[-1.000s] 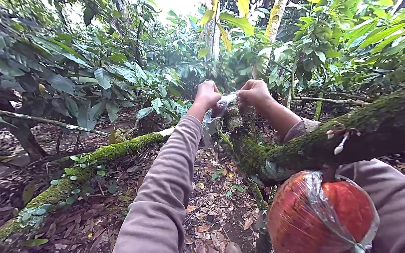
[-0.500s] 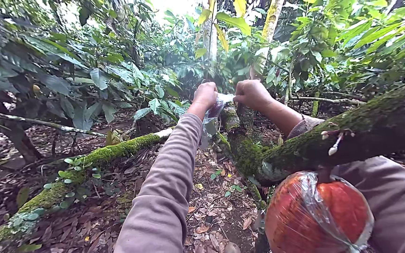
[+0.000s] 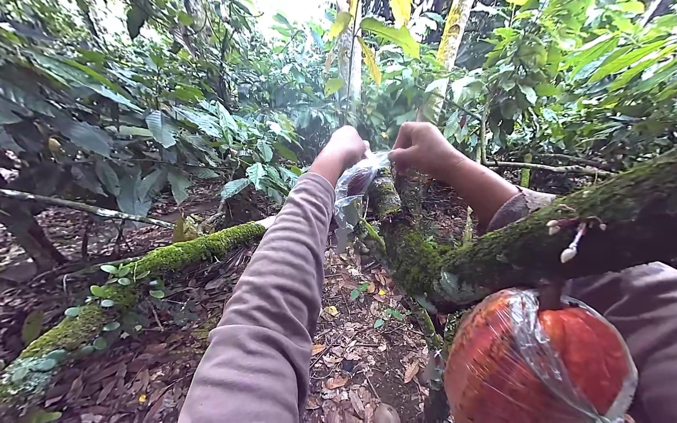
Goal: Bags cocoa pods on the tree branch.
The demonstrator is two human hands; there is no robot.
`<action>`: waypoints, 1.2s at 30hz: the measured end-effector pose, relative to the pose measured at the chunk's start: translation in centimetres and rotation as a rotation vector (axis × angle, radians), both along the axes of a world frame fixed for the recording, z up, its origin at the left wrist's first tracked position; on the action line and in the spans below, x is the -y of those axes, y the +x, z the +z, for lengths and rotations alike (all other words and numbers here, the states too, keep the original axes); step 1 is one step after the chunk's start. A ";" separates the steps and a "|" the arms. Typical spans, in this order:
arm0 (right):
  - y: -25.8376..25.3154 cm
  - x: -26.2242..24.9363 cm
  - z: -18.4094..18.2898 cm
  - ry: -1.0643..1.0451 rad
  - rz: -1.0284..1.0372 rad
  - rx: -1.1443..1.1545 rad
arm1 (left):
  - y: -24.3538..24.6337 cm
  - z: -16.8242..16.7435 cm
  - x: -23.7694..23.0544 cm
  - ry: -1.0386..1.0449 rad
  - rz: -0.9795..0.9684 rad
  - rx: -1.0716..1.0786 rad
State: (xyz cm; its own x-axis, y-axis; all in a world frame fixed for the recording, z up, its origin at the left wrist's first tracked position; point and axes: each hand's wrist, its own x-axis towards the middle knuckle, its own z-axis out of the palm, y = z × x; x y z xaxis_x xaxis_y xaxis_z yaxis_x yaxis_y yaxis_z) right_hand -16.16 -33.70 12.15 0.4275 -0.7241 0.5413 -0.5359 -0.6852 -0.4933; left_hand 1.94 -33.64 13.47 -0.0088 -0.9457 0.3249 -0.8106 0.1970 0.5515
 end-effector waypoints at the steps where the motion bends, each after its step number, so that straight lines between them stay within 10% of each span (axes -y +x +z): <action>1: 0.2 -0.1 0.1 -0.008 0.037 -0.007 | -0.2 0.0 -0.3 0.033 0.008 -0.047; 6: -0.2 0.8 0.4 -0.240 0.040 -0.269 | 0.2 0.4 -1.3 0.159 -0.017 -0.013; 14: 0.2 1.9 -2.0 -0.443 -0.169 -0.595 | 0.6 -1.5 0.1 0.202 -0.155 -0.862; 25: 0.5 3.3 -2.3 -0.305 -0.091 -0.372 | 1.5 -3.0 2.1 -0.090 -0.040 -0.367; 36: 2.2 2.5 -2.6 0.032 -0.183 -0.106 | 1.1 -5.1 3.1 0.052 -0.230 -0.584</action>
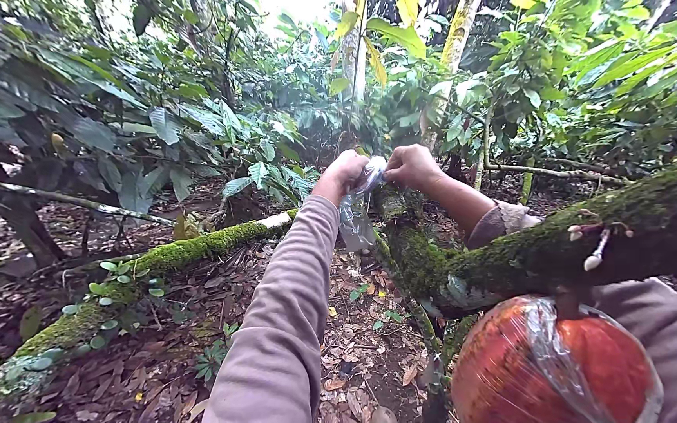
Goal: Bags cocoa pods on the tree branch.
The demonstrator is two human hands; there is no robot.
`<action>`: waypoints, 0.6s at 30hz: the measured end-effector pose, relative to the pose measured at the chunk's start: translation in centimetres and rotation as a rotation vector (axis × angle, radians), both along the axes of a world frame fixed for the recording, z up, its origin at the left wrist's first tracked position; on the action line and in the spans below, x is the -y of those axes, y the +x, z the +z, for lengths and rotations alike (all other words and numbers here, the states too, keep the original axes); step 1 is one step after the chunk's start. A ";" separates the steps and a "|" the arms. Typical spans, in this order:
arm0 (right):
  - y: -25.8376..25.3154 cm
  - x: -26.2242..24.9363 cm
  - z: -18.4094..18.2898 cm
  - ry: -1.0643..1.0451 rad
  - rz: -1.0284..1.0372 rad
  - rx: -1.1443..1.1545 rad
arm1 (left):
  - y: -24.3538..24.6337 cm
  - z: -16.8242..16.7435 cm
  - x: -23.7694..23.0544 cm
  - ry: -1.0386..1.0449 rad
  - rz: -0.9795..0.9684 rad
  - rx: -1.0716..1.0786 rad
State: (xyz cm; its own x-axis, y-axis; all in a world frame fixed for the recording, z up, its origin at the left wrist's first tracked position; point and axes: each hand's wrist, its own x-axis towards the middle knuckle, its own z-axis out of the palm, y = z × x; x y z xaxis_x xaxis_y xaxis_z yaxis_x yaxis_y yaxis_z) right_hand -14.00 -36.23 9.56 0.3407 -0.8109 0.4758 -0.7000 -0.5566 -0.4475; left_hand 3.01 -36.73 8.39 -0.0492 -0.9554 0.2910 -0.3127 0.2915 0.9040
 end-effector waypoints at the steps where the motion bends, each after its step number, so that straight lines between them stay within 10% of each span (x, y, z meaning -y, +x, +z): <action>1: 0.1 0.0 -0.1 -0.008 -0.010 -0.021 | 0.0 0.0 0.0 0.026 0.005 -0.033; 18: 1.4 1.4 -0.8 0.076 -0.125 0.081 | 0.4 0.0 -0.7 0.258 -0.098 -0.414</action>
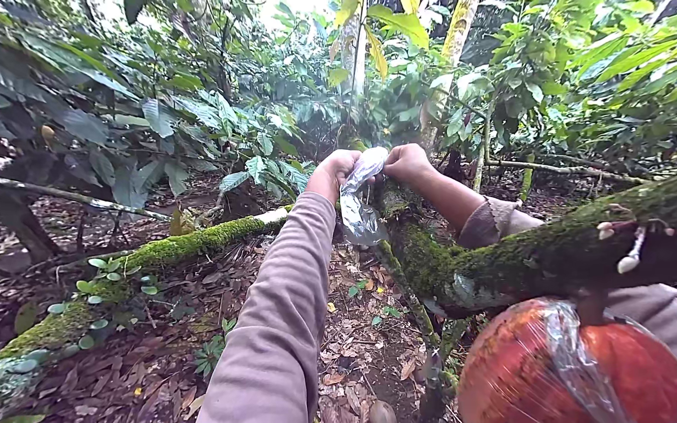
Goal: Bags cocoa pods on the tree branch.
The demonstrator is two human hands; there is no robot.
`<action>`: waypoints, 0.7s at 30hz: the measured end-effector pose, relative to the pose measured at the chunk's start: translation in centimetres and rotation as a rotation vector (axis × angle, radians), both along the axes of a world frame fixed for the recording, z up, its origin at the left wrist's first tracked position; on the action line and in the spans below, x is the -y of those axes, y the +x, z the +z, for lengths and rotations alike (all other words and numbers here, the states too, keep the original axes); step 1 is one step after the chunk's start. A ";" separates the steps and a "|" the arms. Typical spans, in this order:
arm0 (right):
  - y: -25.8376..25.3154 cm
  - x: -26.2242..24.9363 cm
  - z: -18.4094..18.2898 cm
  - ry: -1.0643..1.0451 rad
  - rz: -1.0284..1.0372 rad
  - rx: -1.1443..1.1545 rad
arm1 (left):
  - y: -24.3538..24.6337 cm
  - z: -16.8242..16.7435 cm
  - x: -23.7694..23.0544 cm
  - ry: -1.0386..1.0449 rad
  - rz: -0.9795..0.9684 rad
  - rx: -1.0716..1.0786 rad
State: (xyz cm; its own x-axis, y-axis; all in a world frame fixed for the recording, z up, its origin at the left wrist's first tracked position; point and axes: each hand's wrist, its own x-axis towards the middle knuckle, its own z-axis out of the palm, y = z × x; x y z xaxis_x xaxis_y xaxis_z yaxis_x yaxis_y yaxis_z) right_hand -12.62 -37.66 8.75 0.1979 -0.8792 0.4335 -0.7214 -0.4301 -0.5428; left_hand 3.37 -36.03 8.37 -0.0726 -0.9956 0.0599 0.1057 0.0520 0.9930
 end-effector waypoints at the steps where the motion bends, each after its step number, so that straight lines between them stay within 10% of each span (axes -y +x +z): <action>1: 0.3 -0.1 0.0 -0.003 -0.015 0.000 | 0.3 0.1 0.2 0.006 -0.005 0.002; 10: -3.0 -1.6 2.3 0.263 0.280 0.139 | 0.6 0.2 -0.2 0.092 0.013 -0.010; 21: -1.5 -0.2 1.0 -0.146 0.094 -0.171 | 0.1 0.4 -0.7 0.093 0.002 -0.059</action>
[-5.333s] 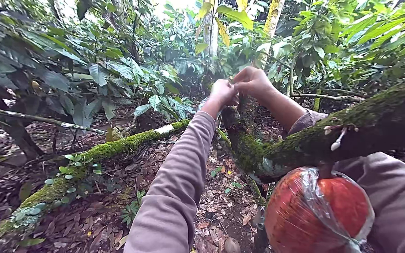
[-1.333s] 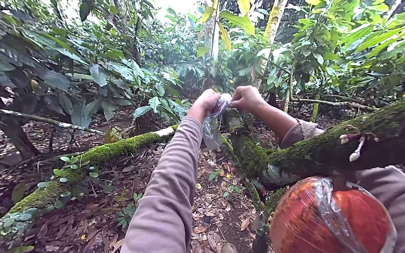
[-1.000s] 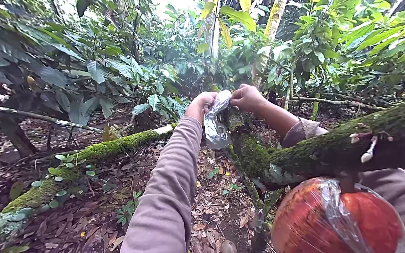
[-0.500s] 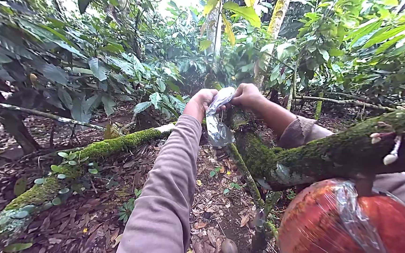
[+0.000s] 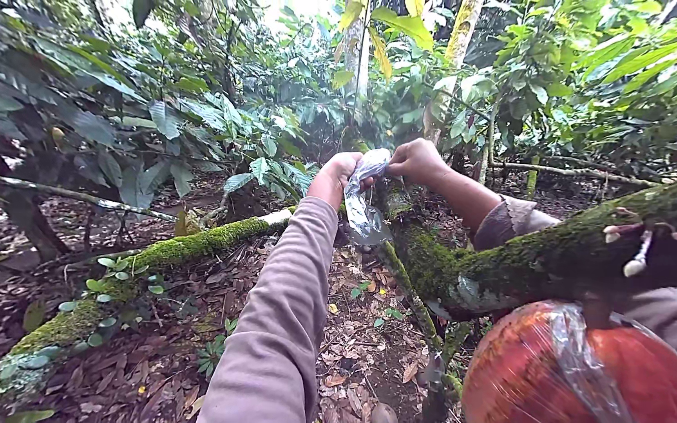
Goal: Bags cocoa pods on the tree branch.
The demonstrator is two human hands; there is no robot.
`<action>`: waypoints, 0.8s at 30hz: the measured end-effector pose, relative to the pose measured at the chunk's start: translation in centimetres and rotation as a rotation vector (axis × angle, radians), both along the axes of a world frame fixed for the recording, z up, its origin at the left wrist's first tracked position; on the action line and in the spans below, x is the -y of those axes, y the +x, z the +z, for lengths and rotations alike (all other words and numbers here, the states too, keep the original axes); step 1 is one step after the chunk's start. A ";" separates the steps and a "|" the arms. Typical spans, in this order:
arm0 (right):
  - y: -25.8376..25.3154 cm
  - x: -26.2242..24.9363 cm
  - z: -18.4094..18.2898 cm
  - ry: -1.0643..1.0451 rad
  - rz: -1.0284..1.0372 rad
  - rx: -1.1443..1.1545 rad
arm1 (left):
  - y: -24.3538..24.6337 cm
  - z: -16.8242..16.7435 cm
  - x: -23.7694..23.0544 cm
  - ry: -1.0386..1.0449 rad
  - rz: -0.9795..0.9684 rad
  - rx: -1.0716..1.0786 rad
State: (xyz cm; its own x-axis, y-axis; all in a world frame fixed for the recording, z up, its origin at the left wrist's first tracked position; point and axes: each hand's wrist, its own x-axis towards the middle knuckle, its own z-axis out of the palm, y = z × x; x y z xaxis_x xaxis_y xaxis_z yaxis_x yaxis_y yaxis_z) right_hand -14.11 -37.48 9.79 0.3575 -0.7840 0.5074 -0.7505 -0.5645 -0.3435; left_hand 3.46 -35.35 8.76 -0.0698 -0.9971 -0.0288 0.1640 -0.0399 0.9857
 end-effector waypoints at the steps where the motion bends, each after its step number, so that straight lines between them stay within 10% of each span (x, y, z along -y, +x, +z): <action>1: 0.6 0.0 -0.3 -0.007 -0.052 -0.007 | 0.1 0.0 0.0 -0.004 -0.008 0.002; 24: 0.8 1.9 -3.0 -0.152 0.040 0.175 | 1.1 -4.3 3.2 -0.486 -0.205 -0.015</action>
State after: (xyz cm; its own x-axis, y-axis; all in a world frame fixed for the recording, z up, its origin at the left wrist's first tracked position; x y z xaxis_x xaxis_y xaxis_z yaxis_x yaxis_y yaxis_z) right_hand -13.35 -39.35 6.81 0.2833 -0.6805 0.6758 -0.6629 -0.6481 -0.3748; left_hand 4.56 -38.59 4.44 -0.2617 -0.8608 0.4364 0.2146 0.3889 0.8959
